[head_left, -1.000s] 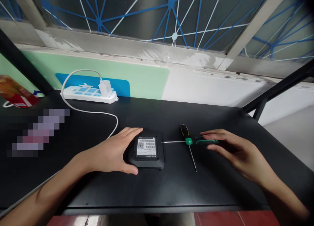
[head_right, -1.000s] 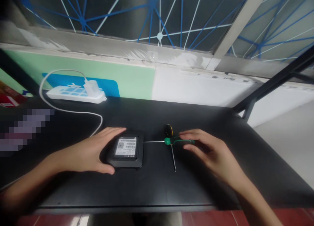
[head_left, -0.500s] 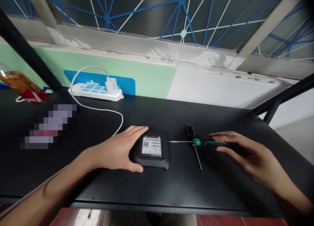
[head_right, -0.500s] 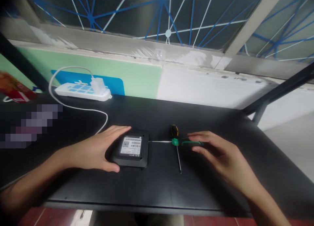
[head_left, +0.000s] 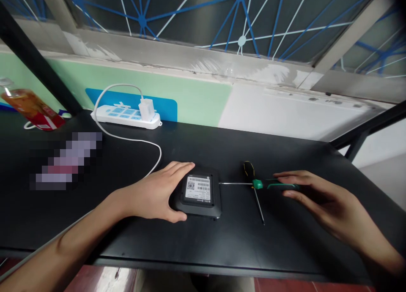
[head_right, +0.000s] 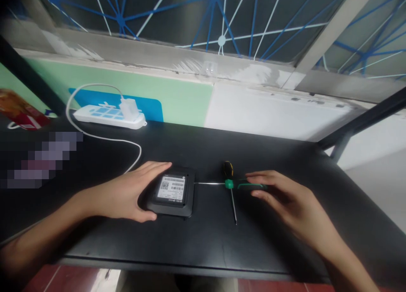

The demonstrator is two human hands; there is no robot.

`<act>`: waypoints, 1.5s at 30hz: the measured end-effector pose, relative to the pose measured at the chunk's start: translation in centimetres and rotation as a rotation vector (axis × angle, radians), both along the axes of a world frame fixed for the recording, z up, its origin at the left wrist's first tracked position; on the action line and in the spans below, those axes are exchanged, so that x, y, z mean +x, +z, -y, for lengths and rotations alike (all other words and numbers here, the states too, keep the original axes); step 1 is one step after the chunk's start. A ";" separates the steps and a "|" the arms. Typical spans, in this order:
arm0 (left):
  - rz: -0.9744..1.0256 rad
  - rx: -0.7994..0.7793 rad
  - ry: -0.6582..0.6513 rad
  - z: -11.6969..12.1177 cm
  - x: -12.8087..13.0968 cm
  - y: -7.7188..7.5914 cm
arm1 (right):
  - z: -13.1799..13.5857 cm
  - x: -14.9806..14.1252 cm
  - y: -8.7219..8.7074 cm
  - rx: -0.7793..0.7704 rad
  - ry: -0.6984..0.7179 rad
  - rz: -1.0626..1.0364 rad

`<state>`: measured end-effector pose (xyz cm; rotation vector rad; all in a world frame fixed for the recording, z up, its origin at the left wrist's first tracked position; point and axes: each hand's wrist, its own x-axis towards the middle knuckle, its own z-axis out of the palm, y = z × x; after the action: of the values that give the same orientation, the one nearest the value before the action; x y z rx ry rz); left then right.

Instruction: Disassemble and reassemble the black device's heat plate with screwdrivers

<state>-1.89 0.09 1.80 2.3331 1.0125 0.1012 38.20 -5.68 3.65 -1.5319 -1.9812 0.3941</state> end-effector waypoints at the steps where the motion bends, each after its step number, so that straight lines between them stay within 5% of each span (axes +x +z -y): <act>1: 0.004 0.010 -0.005 0.0 0.0 0.0 | 0.0 0.0 0.0 -0.001 -0.001 0.002; 26: -0.005 0.073 -0.046 0.1 0.4 -0.2 | -0.1 0.4 0.0 0.075 0.073 0.084; 39: 0.047 0.014 -0.008 -0.1 -0.2 -1.2 | -2.8 -3.1 7.0 0.222 0.356 0.445; 45: 0.042 0.015 -0.003 -0.3 -0.2 -1.4 | -3.0 -4.9 7.9 0.182 0.404 0.463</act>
<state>-2.13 0.35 0.36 2.3360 0.9911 0.1561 33.25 -2.67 11.55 -1.1771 -2.6167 0.0057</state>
